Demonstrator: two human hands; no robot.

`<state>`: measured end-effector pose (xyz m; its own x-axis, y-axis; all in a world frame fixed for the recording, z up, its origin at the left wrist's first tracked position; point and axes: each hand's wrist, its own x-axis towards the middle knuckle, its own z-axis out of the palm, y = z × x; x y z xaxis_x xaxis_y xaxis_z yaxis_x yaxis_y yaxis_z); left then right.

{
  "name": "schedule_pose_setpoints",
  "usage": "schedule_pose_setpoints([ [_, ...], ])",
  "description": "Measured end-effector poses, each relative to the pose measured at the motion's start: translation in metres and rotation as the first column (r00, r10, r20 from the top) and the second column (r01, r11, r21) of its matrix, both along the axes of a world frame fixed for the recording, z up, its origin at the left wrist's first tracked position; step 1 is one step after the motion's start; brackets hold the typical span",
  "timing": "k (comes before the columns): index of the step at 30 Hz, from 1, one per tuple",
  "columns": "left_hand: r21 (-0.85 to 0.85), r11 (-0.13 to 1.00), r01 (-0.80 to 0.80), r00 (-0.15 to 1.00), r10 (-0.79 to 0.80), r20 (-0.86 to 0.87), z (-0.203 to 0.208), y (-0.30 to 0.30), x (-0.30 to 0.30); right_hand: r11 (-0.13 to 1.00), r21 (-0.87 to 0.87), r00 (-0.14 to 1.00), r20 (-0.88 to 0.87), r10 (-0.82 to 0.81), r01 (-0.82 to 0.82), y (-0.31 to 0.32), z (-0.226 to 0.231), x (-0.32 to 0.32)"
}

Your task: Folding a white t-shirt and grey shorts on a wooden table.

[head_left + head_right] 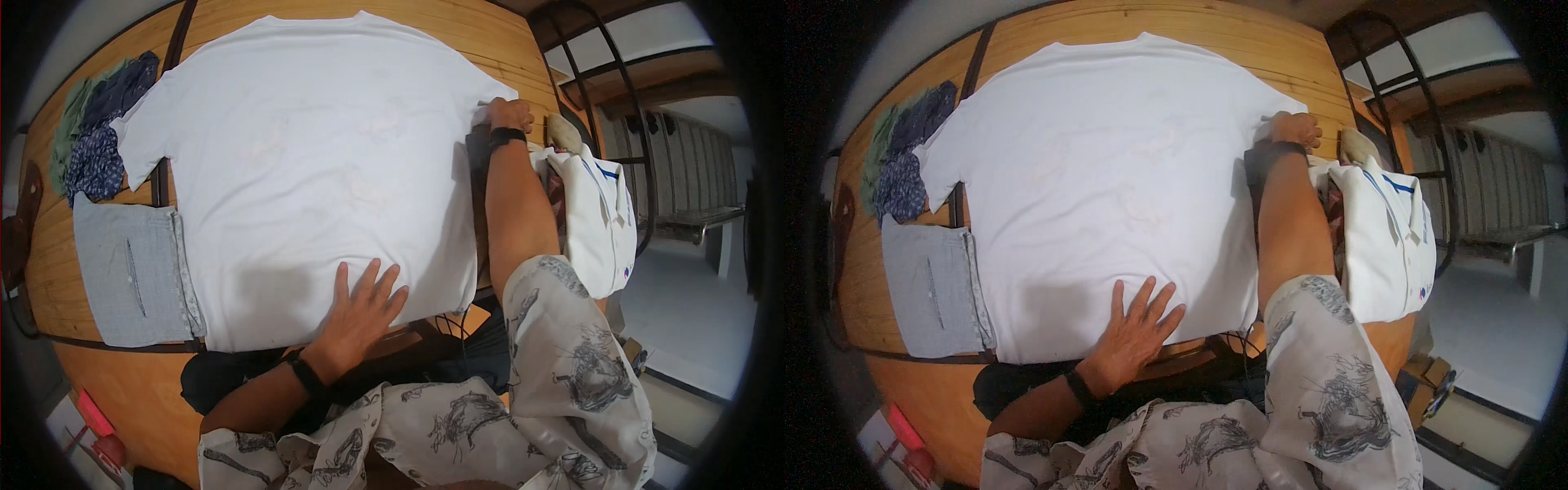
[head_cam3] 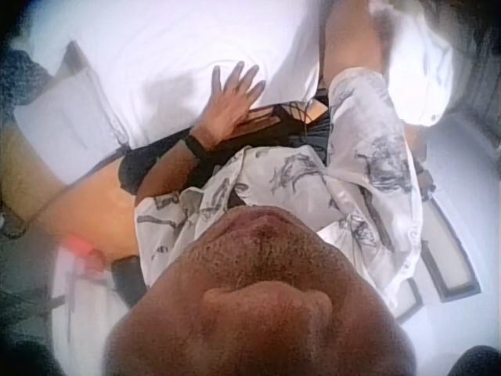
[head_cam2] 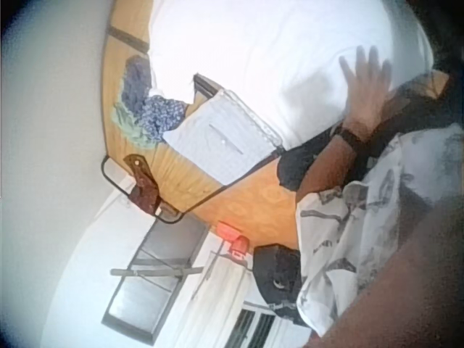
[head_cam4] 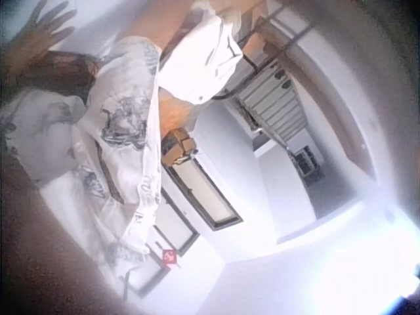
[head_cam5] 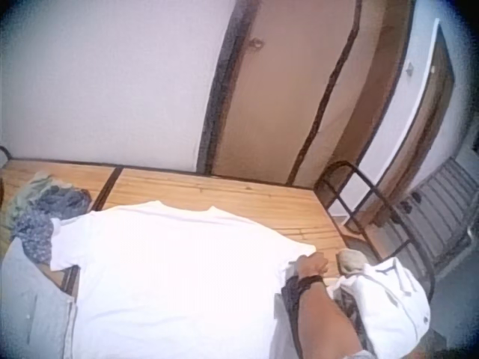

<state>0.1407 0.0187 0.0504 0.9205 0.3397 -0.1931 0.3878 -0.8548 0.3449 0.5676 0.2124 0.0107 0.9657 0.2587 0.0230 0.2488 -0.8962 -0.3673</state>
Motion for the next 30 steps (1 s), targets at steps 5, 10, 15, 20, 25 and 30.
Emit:
schedule_pose_setpoints([
  [5, 0.025, 1.000, 0.012, 1.000, -0.012, -0.015, 0.000, -0.001, 0.001, 0.978, -0.153, 0.970, 0.174, 0.171, -0.145, -0.006, -0.016, -0.005],
  [10, -0.030, 0.999, 0.035, 0.996, -0.037, -0.087, 0.015, 0.006, 0.001, 0.934, -0.322, 0.913, 0.313, 0.262, -0.158, -0.007, 0.011, -0.028],
  [15, -0.035, 0.999, 0.000, 1.000, 0.000, 0.014, 0.005, 0.006, -0.005, 0.827, -0.547, 0.931, 0.222, 0.290, -0.127, -0.013, 0.017, -0.033],
  [20, -0.016, 1.000, -0.026, 0.999, 0.027, 0.038, 0.005, 0.009, -0.003, 0.838, -0.464, 0.828, 0.318, 0.461, -0.288, 0.011, 0.016, -0.027],
  [25, -0.071, 0.996, -0.045, 0.994, 0.052, 0.100, 0.000, -0.005, -0.002, 0.874, -0.233, 0.896, 0.028, 0.443, -0.426, 0.022, 0.023, -0.057],
  [30, -0.085, 0.996, -0.005, 0.996, 0.012, 0.090, 0.015, -0.012, 0.007, 0.835, -0.345, 0.896, -0.042, 0.443, -0.429, 0.018, 0.035, -0.035],
])
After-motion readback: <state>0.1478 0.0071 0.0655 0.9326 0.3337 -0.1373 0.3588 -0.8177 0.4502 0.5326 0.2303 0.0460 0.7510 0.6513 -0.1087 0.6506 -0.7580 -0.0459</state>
